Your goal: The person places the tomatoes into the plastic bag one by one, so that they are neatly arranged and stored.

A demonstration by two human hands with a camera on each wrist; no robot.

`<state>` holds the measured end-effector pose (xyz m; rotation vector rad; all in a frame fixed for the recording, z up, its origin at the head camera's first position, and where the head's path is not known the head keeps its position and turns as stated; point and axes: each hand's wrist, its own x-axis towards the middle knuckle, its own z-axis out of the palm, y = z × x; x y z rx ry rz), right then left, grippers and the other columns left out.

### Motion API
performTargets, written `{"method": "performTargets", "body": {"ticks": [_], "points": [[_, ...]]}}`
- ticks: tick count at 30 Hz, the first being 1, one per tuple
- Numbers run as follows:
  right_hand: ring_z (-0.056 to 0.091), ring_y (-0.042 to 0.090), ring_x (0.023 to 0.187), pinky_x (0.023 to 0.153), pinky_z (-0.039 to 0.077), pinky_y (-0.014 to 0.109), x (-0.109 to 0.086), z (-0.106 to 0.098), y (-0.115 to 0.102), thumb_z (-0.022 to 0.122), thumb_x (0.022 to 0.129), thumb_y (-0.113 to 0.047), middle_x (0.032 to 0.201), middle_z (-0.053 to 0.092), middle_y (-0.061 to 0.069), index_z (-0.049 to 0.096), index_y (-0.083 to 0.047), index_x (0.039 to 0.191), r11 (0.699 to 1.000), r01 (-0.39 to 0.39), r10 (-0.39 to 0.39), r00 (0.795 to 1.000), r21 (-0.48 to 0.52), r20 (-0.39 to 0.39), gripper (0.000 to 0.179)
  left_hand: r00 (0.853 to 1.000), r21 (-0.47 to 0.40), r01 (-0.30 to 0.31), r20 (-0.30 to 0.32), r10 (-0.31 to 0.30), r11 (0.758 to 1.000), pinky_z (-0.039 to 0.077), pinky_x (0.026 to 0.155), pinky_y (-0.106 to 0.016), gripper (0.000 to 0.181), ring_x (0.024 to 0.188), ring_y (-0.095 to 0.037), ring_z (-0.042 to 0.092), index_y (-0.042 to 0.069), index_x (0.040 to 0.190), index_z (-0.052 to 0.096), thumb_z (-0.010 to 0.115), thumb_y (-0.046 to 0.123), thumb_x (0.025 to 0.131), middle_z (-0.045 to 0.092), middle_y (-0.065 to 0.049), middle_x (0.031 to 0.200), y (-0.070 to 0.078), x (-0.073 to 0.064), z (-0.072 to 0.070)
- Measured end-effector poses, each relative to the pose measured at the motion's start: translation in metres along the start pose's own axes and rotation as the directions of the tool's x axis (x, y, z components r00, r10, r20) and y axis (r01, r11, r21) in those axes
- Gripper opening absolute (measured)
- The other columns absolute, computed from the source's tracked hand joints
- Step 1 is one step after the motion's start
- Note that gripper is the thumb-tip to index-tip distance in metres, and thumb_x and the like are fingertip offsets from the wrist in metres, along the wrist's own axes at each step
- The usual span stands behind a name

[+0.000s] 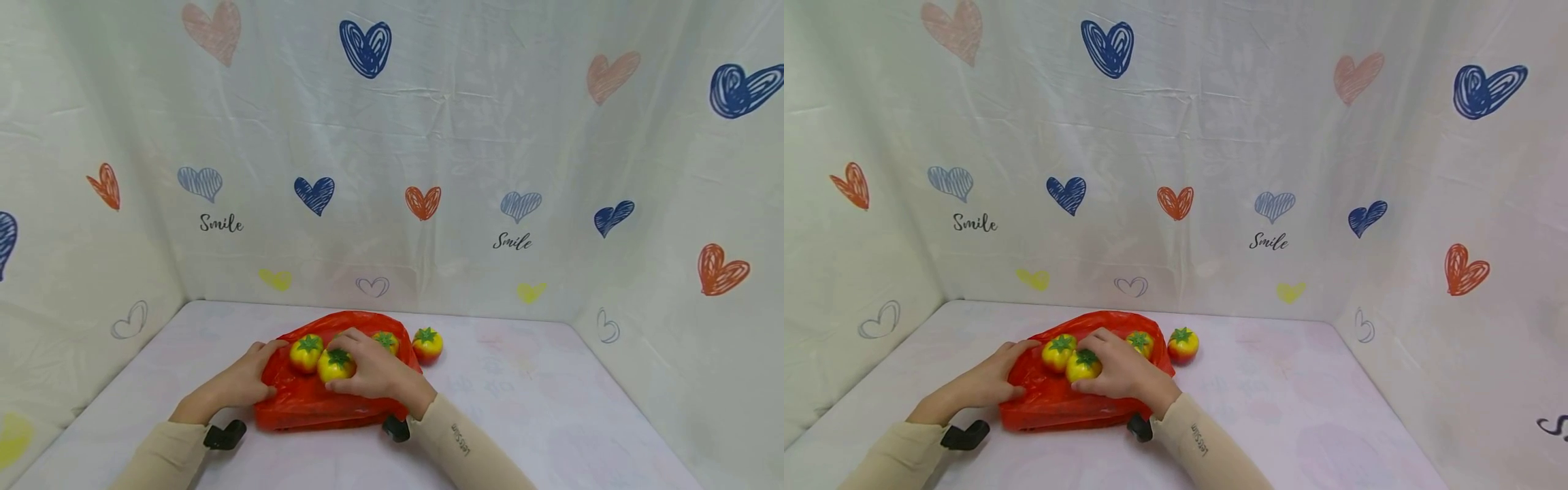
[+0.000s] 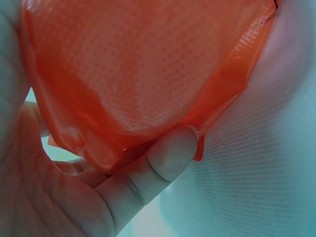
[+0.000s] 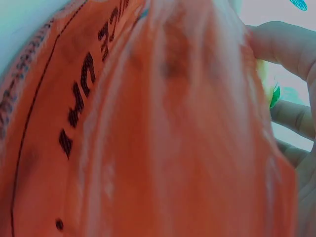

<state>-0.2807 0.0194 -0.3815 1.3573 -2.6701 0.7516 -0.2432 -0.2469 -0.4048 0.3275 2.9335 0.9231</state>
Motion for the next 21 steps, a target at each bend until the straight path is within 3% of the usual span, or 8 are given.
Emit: {"method": "performTargets", "body": {"ticks": [21], "points": [[0.049, 0.005, 0.11, 0.093, 0.046, 0.026, 0.011, 0.021, -0.003, 0.067, 0.083, -0.049, 0.128, 0.046, -0.013, 0.053, -0.029, 0.127, 0.998, -0.046, 0.05, 0.995, -0.047, 0.085, 0.05, 1.0, -0.004, 0.02, 0.019, -0.02, 1.0, 0.051, 0.082, -0.053, 0.081, 0.105, -0.032, 0.05, 0.007, 0.141, 0.037, 0.074, 0.004, 0.069, 0.042, -0.02, 0.124, 0.002, -0.001, -0.002]]}}
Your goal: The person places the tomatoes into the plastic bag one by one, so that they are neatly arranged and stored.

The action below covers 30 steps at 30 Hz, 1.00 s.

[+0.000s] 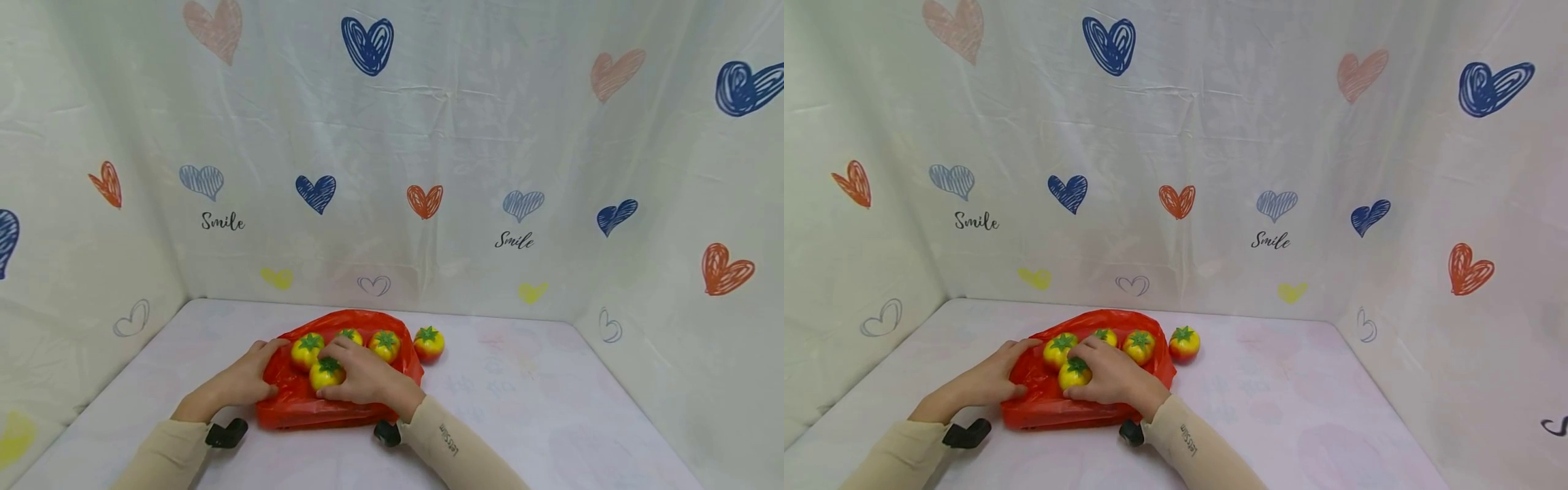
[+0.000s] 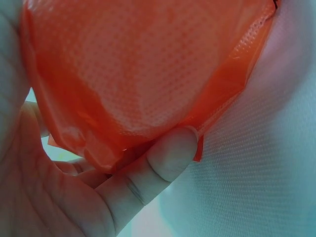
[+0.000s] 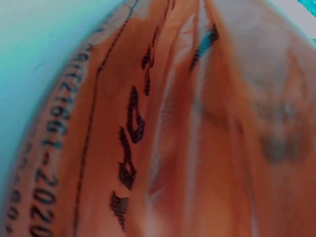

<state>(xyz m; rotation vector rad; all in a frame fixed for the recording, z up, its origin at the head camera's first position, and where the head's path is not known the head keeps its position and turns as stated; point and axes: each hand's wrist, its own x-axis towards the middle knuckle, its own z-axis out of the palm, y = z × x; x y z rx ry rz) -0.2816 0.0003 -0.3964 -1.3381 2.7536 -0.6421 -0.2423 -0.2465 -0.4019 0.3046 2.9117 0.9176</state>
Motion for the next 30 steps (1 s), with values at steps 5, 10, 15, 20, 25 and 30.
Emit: {"method": "performTargets", "body": {"ticks": [5, 10, 15, 20, 25, 30], "points": [[0.049, 0.004, 0.11, 0.094, 0.046, 0.026, 0.0009, 0.0028, 0.0007, 0.067, 0.083, -0.049, 0.127, 0.046, -0.013, 0.053, -0.029, 0.126, 1.0, 0.007, -0.007, 1.0, -0.014, -0.005, 0.05, 1.0, 0.002, -0.004, -0.002, 0.004, 1.0, 0.051, 0.082, -0.054, 0.08, 0.105, -0.032, 0.05, 0.007, 0.141, 0.037, 0.074, 0.004, 0.069, 0.042, -0.02, 0.124, -0.0006, -0.0001, -0.0001], [0.049, 0.005, 0.111, 0.095, 0.046, 0.028, 0.0006, 0.0044, 0.0016, 0.067, 0.083, -0.049, 0.126, 0.046, -0.013, 0.053, -0.03, 0.127, 1.0, -0.001, 0.001, 1.0, -0.018, 0.001, 0.05, 1.0, -0.001, -0.005, -0.001, 0.005, 1.0, 0.051, 0.083, -0.054, 0.081, 0.105, -0.032, 0.05, 0.008, 0.141, 0.037, 0.074, 0.004, 0.069, 0.042, -0.019, 0.124, -0.002, 0.001, 0.0003], [0.049, 0.006, 0.112, 0.096, 0.045, 0.029, 0.0007, 0.0057, 0.0031, 0.067, 0.083, -0.05, 0.127, 0.046, -0.013, 0.053, -0.03, 0.128, 1.0, -0.009, 0.009, 1.0, -0.026, 0.003, 0.051, 1.0, -0.007, -0.005, 0.0, 0.005, 1.0, 0.051, 0.083, -0.053, 0.081, 0.104, -0.031, 0.05, 0.008, 0.141, 0.037, 0.074, 0.004, 0.069, 0.042, -0.019, 0.124, -0.0029, 0.0015, 0.0009], [0.049, 0.006, 0.114, 0.097, 0.045, 0.03, 0.0004, 0.006, 0.0038, 0.067, 0.083, -0.05, 0.128, 0.046, -0.013, 0.053, -0.03, 0.128, 0.999, -0.014, 0.015, 1.0, -0.039, 0.008, 0.052, 1.0, -0.005, 0.0, 0.0, 0.0, 1.0, 0.051, 0.082, -0.053, 0.081, 0.104, -0.031, 0.05, 0.008, 0.141, 0.037, 0.074, 0.004, 0.069, 0.042, -0.019, 0.123, -0.0029, 0.0016, 0.001], [0.048, 0.007, 0.116, 0.098, 0.044, 0.03, -0.0001, 0.0062, 0.0042, 0.068, 0.082, -0.049, 0.13, 0.046, -0.013, 0.053, -0.03, 0.128, 0.999, -0.016, 0.016, 1.0, -0.043, 0.009, 0.052, 1.0, -0.006, -0.004, -0.005, 0.004, 1.0, 0.051, 0.083, -0.053, 0.08, 0.104, -0.031, 0.05, 0.007, 0.141, 0.038, 0.074, 0.004, 0.069, 0.043, -0.018, 0.123, -0.0022, 0.0009, 0.0013], [0.048, 0.007, 0.117, 0.098, 0.044, 0.031, -0.0006, 0.005, 0.0043, 0.068, 0.082, -0.048, 0.13, 0.046, -0.013, 0.053, -0.03, 0.129, 0.999, -0.017, 0.018, 1.0, -0.033, 0.018, 0.053, 1.0, -0.009, -0.002, -0.006, 0.002, 1.0, 0.051, 0.082, -0.053, 0.081, 0.104, -0.031, 0.05, 0.007, 0.141, 0.038, 0.074, 0.003, 0.069, 0.043, -0.019, 0.123, -0.0015, 0.0003, 0.0011]]}}
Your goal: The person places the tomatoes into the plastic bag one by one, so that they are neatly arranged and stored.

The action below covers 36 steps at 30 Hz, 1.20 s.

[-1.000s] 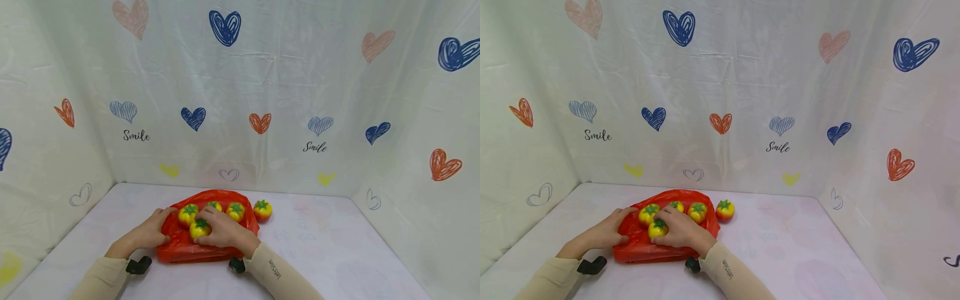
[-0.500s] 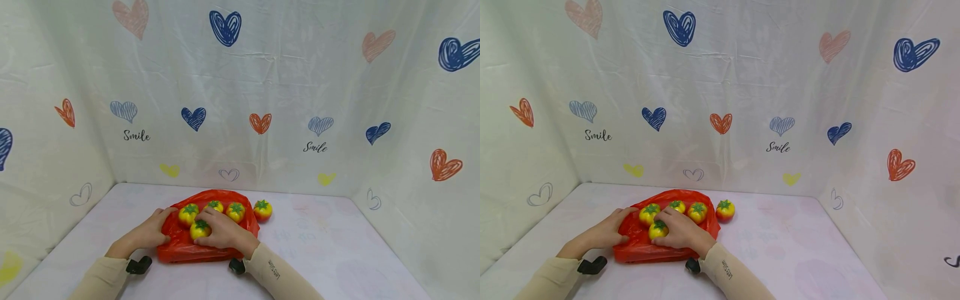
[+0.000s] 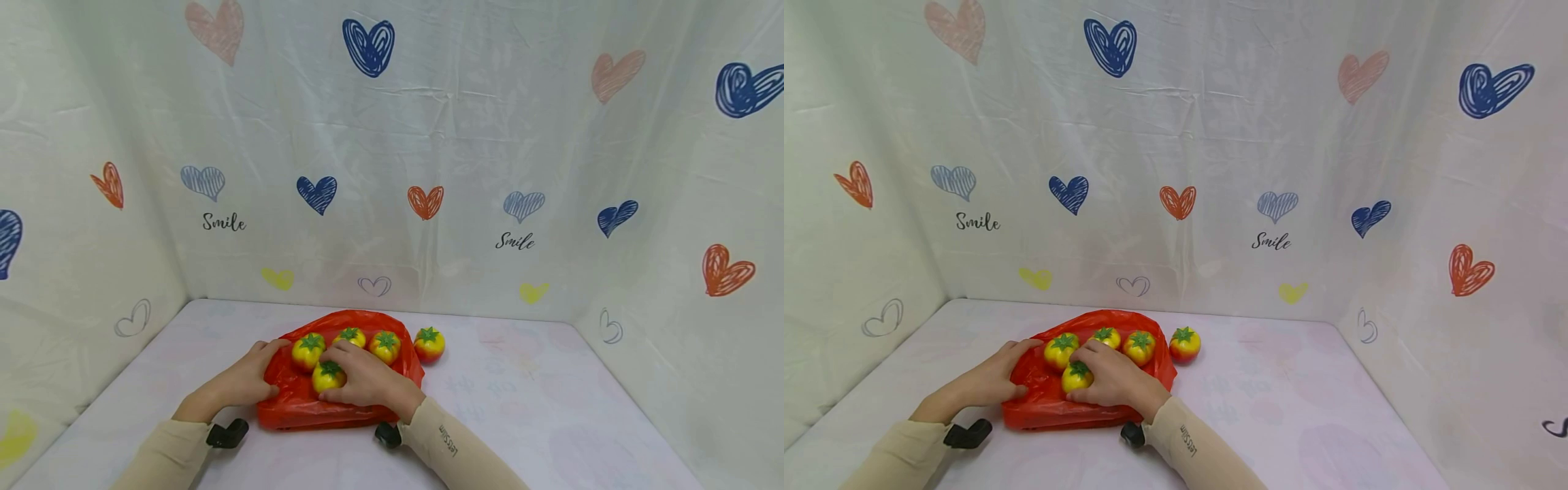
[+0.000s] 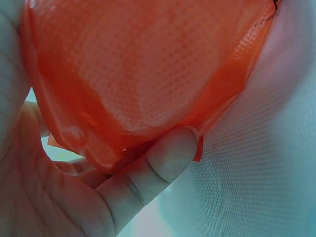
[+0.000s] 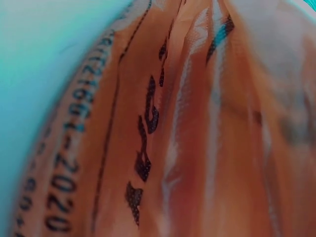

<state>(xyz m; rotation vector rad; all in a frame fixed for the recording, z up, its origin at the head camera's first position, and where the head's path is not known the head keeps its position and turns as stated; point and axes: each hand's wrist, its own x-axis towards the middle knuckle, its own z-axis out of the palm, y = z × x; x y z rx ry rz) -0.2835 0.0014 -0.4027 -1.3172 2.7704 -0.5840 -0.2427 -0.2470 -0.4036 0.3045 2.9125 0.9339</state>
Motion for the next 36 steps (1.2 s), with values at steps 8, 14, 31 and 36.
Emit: {"method": "performTargets", "body": {"ticks": [8, 14, 31, 36], "points": [[0.047, 0.008, 0.119, 0.094, 0.047, 0.031, -0.001, -0.004, 0.001, 0.068, 0.084, -0.046, 0.131, 0.047, -0.013, 0.053, -0.03, 0.129, 0.999, -0.016, 0.015, 1.0, 0.031, 0.005, 0.051, 1.0, -0.006, 0.0, 0.002, 0.0, 1.0, 0.052, 0.081, -0.052, 0.08, 0.104, -0.031, 0.05, 0.008, 0.14, 0.038, 0.074, 0.003, 0.069, 0.043, -0.018, 0.122, 0.0, 0.0, 0.0], [0.046, 0.007, 0.118, 0.096, 0.046, 0.032, -0.003, -0.012, 0.001, 0.066, 0.085, -0.047, 0.127, 0.05, -0.011, 0.054, -0.027, 0.128, 0.999, 0.01, -0.009, 0.999, 0.041, -0.031, 0.048, 1.0, -0.005, -0.003, 0.002, 0.003, 1.0, 0.051, 0.081, -0.053, 0.08, 0.105, -0.032, 0.049, 0.008, 0.14, 0.038, 0.074, 0.003, 0.068, 0.042, -0.018, 0.122, 0.0, 0.0, 0.0], [0.05, 0.015, 0.116, 0.095, 0.047, 0.035, -0.016, -0.036, 0.009, 0.063, 0.087, -0.049, 0.128, 0.049, -0.012, 0.052, -0.023, 0.133, 0.998, -0.013, 0.018, 0.997, 0.065, -0.081, 0.054, 1.0, -0.019, 0.009, -0.003, -0.009, 1.0, 0.051, 0.081, -0.053, 0.08, 0.106, -0.033, 0.049, 0.008, 0.14, 0.038, 0.074, 0.002, 0.068, 0.042, -0.018, 0.123, 0.0, 0.0, 0.001], [0.049, 0.013, 0.117, 0.096, 0.046, 0.037, -0.02, -0.04, 0.012, 0.061, 0.088, -0.05, 0.13, 0.049, -0.01, 0.053, -0.023, 0.132, 0.999, -0.017, 0.02, 0.996, 0.032, -0.087, 0.053, 1.0, -0.015, 0.01, -0.004, -0.01, 1.0, 0.052, 0.08, -0.053, 0.081, 0.105, -0.033, 0.049, 0.008, 0.14, 0.038, 0.074, 0.002, 0.068, 0.042, -0.019, 0.122, 0.0, 0.0, 0.001]]}}
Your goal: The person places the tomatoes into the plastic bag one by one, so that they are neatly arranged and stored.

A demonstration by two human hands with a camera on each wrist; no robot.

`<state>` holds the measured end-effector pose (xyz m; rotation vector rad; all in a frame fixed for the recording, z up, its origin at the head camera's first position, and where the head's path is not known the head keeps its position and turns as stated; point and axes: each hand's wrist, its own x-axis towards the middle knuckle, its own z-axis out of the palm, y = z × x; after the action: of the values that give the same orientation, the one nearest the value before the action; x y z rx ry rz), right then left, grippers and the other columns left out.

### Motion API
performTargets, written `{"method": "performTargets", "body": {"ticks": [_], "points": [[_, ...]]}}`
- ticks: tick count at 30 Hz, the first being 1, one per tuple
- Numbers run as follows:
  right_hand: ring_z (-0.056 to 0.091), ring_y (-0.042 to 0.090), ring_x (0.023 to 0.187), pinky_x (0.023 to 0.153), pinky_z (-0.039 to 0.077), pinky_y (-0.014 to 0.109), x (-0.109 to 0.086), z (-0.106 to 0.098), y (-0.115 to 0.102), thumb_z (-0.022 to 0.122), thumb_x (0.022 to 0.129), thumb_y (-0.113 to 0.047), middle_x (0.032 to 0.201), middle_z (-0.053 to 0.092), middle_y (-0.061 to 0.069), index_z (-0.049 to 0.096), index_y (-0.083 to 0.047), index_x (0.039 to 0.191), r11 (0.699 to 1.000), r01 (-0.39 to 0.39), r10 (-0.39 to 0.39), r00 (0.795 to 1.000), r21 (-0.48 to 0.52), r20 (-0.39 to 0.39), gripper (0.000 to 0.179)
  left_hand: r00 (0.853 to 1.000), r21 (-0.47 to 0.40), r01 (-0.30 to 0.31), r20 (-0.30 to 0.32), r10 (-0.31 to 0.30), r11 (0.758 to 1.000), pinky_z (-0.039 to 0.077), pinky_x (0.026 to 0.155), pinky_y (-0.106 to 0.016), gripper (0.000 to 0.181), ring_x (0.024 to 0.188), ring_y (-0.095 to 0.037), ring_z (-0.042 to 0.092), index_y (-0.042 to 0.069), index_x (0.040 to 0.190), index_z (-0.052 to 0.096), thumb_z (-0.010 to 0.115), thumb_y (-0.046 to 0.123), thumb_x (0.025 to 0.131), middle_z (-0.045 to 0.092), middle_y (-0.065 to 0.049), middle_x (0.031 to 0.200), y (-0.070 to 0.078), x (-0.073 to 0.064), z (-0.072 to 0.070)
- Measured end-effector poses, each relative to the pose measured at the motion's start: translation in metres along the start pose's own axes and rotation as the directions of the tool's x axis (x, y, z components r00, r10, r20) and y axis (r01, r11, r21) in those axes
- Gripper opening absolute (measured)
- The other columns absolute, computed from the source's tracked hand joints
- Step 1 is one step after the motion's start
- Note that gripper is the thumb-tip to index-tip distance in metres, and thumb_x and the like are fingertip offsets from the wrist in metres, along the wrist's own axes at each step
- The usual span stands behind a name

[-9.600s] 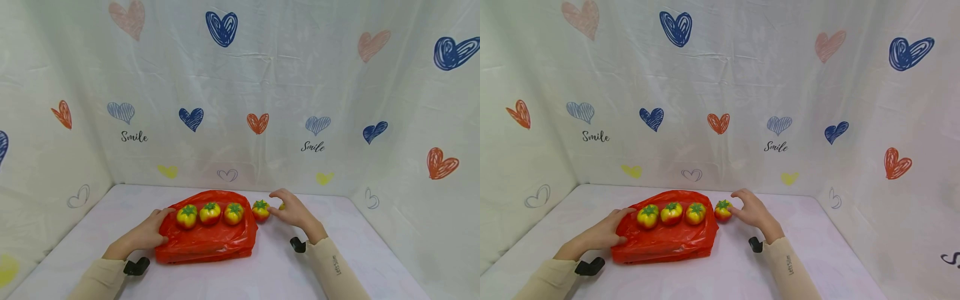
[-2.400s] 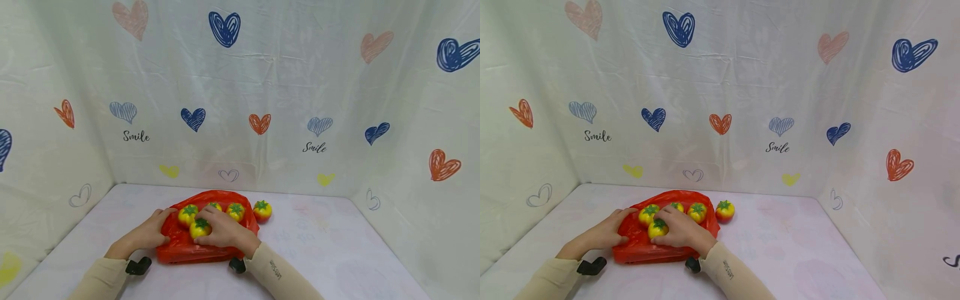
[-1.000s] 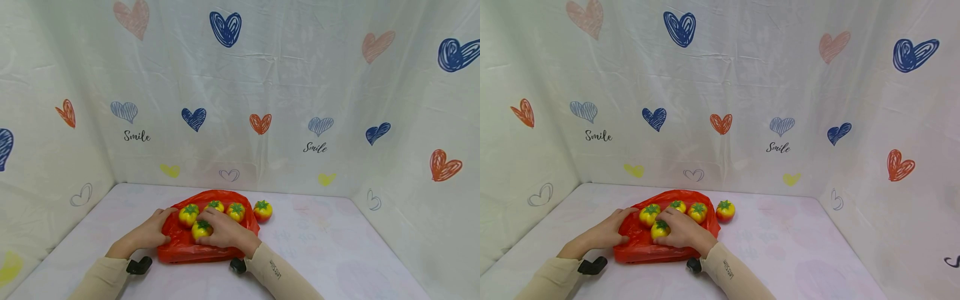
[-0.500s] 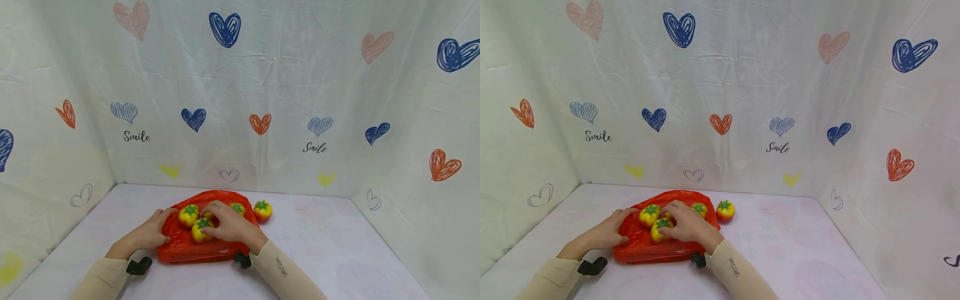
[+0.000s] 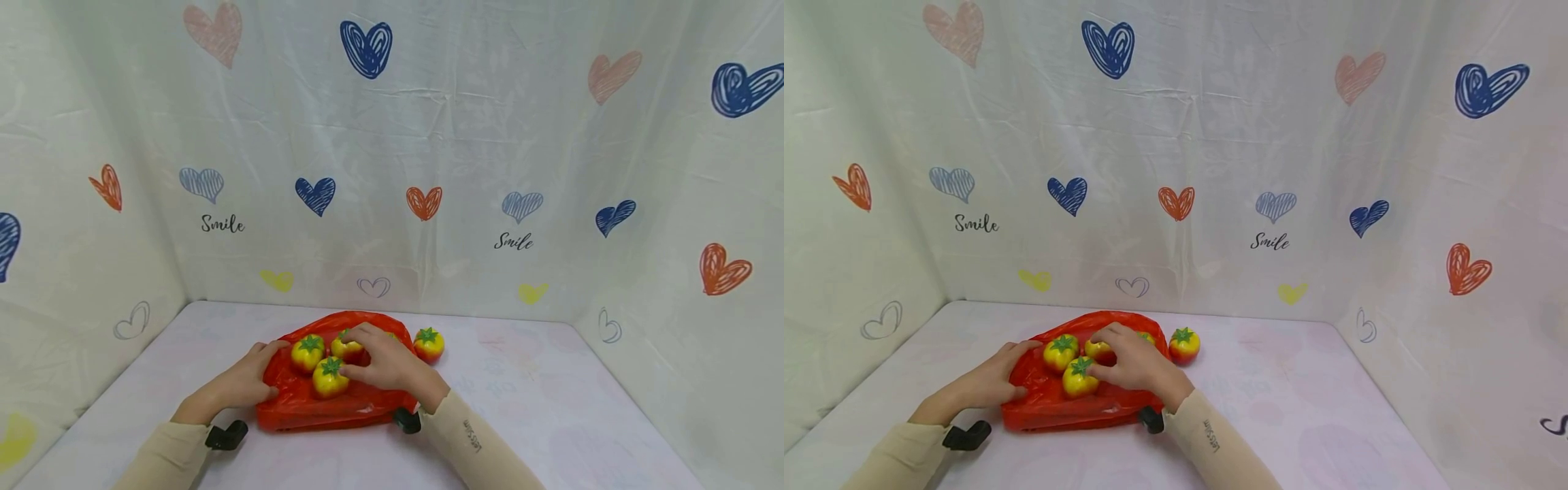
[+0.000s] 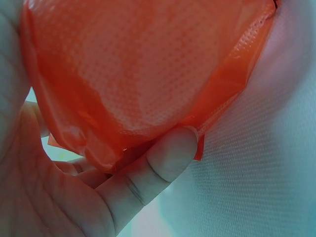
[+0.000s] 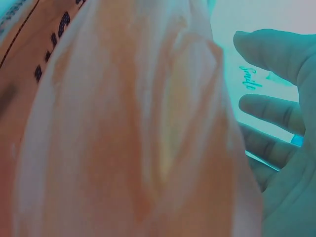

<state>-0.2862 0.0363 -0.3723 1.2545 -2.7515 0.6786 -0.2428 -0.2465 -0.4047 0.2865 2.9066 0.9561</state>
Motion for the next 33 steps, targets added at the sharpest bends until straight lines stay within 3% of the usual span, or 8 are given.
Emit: {"method": "performTargets", "body": {"ticks": [18, 28, 33], "points": [[0.05, 0.018, 0.117, 0.093, 0.048, 0.039, -0.022, -0.017, 0.03, 0.064, 0.088, -0.045, 0.129, 0.053, -0.004, 0.056, -0.018, 0.128, 0.998, -0.055, 0.056, 0.997, 0.023, -0.045, 0.049, 1.0, 0.003, 0.0, -0.003, 0.0, 1.0, 0.052, 0.08, -0.053, 0.081, 0.105, -0.033, 0.049, 0.007, 0.14, 0.038, 0.073, 0.002, 0.067, 0.042, -0.019, 0.123, 0.002, 0.0, 0.0], [0.054, 0.024, 0.114, 0.093, 0.049, 0.041, -0.036, -0.028, 0.05, 0.067, 0.086, -0.039, 0.125, 0.054, -0.001, 0.057, -0.014, 0.126, 0.992, -0.126, 0.128, 0.987, 0.025, -0.093, 0.048, 1.0, 0.01, -0.009, -0.004, 0.009, 1.0, 0.051, 0.081, -0.054, 0.081, 0.106, -0.034, 0.049, 0.007, 0.139, 0.038, 0.074, 0.002, 0.067, 0.042, -0.02, 0.124, 0.002, 0.001, 0.0], [0.059, 0.024, 0.099, 0.083, 0.052, 0.035, -0.039, -0.034, 0.059, 0.068, 0.086, -0.039, 0.124, 0.056, 0.002, 0.058, -0.014, 0.125, 0.991, -0.134, 0.137, 0.984, 0.028, -0.115, 0.047, 1.0, 0.006, 0.0, 0.004, 0.0, 1.0, 0.051, 0.08, -0.053, 0.082, 0.105, -0.033, 0.049, 0.007, 0.14, 0.038, 0.073, 0.002, 0.066, 0.042, -0.019, 0.123, 0.001, 0.001, 0.0]]}}
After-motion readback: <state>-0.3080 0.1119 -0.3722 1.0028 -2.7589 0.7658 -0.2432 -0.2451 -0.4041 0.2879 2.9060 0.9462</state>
